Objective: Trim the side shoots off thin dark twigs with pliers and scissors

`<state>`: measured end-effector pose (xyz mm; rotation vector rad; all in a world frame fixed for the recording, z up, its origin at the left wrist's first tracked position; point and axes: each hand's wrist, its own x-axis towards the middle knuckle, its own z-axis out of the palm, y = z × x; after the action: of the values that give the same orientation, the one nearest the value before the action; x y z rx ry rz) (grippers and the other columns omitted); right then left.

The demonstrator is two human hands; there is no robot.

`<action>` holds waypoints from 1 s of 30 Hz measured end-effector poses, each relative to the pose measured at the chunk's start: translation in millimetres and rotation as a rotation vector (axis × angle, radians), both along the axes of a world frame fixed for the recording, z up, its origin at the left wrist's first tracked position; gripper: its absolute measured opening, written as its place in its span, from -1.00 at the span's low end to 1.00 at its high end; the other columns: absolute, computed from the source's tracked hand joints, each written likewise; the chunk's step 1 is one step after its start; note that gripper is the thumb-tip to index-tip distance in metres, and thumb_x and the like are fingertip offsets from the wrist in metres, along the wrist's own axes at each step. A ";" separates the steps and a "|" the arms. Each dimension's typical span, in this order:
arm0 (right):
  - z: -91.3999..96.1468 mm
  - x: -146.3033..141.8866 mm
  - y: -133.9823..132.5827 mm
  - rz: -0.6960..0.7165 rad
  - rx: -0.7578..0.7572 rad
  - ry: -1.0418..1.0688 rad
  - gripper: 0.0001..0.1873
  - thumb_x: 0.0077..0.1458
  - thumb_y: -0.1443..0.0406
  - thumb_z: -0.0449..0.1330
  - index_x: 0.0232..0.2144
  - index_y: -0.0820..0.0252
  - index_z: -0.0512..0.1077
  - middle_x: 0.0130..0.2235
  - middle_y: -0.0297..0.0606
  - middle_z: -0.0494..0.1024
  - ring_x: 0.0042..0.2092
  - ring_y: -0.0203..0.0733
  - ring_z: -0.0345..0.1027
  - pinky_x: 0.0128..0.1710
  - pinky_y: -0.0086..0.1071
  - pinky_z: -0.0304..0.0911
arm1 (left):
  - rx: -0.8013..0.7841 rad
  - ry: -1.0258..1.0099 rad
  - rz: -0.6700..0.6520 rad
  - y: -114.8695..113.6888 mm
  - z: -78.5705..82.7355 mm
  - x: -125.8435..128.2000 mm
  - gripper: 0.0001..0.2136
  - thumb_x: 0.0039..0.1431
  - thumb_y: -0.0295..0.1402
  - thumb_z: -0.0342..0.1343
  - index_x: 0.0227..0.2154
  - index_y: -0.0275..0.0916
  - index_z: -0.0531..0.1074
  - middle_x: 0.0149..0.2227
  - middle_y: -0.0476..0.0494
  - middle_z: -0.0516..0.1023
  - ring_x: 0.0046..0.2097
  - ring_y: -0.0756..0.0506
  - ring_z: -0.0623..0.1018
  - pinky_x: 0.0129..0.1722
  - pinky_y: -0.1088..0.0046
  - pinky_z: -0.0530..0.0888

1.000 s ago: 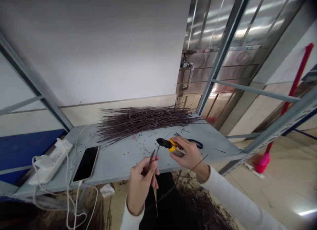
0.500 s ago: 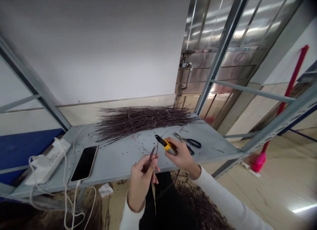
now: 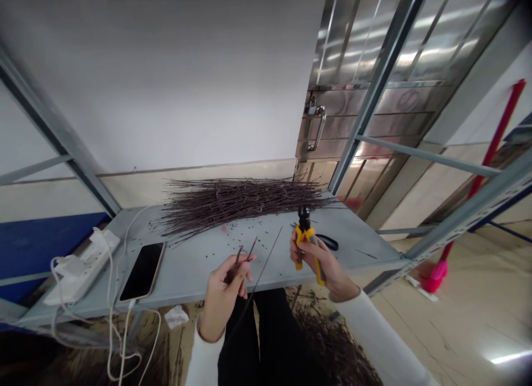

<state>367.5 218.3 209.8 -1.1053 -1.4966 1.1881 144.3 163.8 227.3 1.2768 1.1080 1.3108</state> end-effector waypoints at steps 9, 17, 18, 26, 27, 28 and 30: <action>-52.2 -30.0 53.5 -0.284 -0.027 -0.872 -0.68 -0.08 0.33 0.15 -0.19 0.28 0.38 -0.20 0.00 0.50 -0.11 0.10 0.36 -0.14 -0.15 0.18 | 0.000 0.001 0.016 2.7 4.5 3.4 -0.64 0.11 -0.12 0.13 -0.17 -0.31 0.51 -0.55 0.03 0.40 -0.64 0.10 0.27 -0.63 0.57 0.34; -71.6 -54.6 62.5 -0.259 0.066 -1.023 -0.58 -0.05 0.34 0.23 -0.09 0.32 0.39 -0.05 0.09 0.42 0.05 0.21 0.22 -0.01 -0.05 0.07 | 0.035 -0.011 0.051 10.8 7.8 0.8 -0.64 0.08 -0.10 0.15 -0.22 -0.31 0.52 -0.56 0.04 0.40 -0.63 0.09 0.30 -0.63 0.57 0.34; -73.0 -54.3 62.0 -0.257 0.083 -1.004 -0.58 -0.04 0.34 0.23 -0.08 0.32 0.39 -0.05 0.09 0.41 0.05 0.21 0.21 0.00 -0.04 0.05 | 0.043 -0.016 0.052 12.6 7.8 0.4 -0.64 0.08 -0.10 0.15 -0.23 -0.31 0.52 -0.55 0.04 0.40 -0.63 0.09 0.29 -0.62 0.57 0.34; -57.5 -53.4 12.8 -0.131 0.243 -0.614 -0.55 0.33 0.25 -0.30 -0.07 0.20 0.35 -0.07 -0.09 0.45 0.02 -0.14 0.31 0.04 -0.24 0.19 | 0.078 0.013 0.060 28.2 9.3 2.4 -0.67 0.10 -0.13 0.14 -0.23 -0.29 0.52 -0.56 0.04 0.42 -0.63 0.09 0.31 -0.61 0.56 0.35; -51.8 -55.2 1.6 -0.078 0.252 -0.531 -0.47 0.34 0.25 -0.41 -0.06 0.18 0.34 -0.10 -0.12 0.47 -0.02 -0.20 0.35 -0.01 -0.31 0.25 | 0.082 0.022 0.065 30.0 10.0 3.2 -0.68 0.11 -0.14 0.14 -0.23 -0.30 0.52 -0.56 0.04 0.42 -0.63 0.09 0.32 -0.61 0.56 0.34; -45.6 -57.5 -9.2 -0.003 0.256 -0.421 -0.43 0.34 0.23 -0.45 -0.07 0.16 0.34 -0.13 -0.15 0.49 -0.06 -0.24 0.39 -0.07 -0.35 0.30 | 0.088 0.030 0.069 31.5 10.6 4.1 -0.69 0.11 -0.15 0.13 -0.22 -0.30 0.52 -0.55 0.04 0.42 -0.63 0.09 0.32 -0.61 0.57 0.34; -33.2 -62.7 -26.7 0.182 0.231 -0.122 -0.57 0.33 0.11 -0.24 -0.12 0.16 0.36 -0.17 -0.18 0.49 -0.12 -0.21 0.41 -0.13 -0.35 0.35 | 0.096 0.043 0.079 33.8 11.7 6.0 -0.70 0.12 -0.17 0.13 -0.22 -0.30 0.52 -0.55 0.04 0.42 -0.63 0.09 0.32 -0.61 0.57 0.33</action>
<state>304.7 191.6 176.6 -0.9147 -1.8102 1.0512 150.3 197.6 239.0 1.3488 1.1473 1.4153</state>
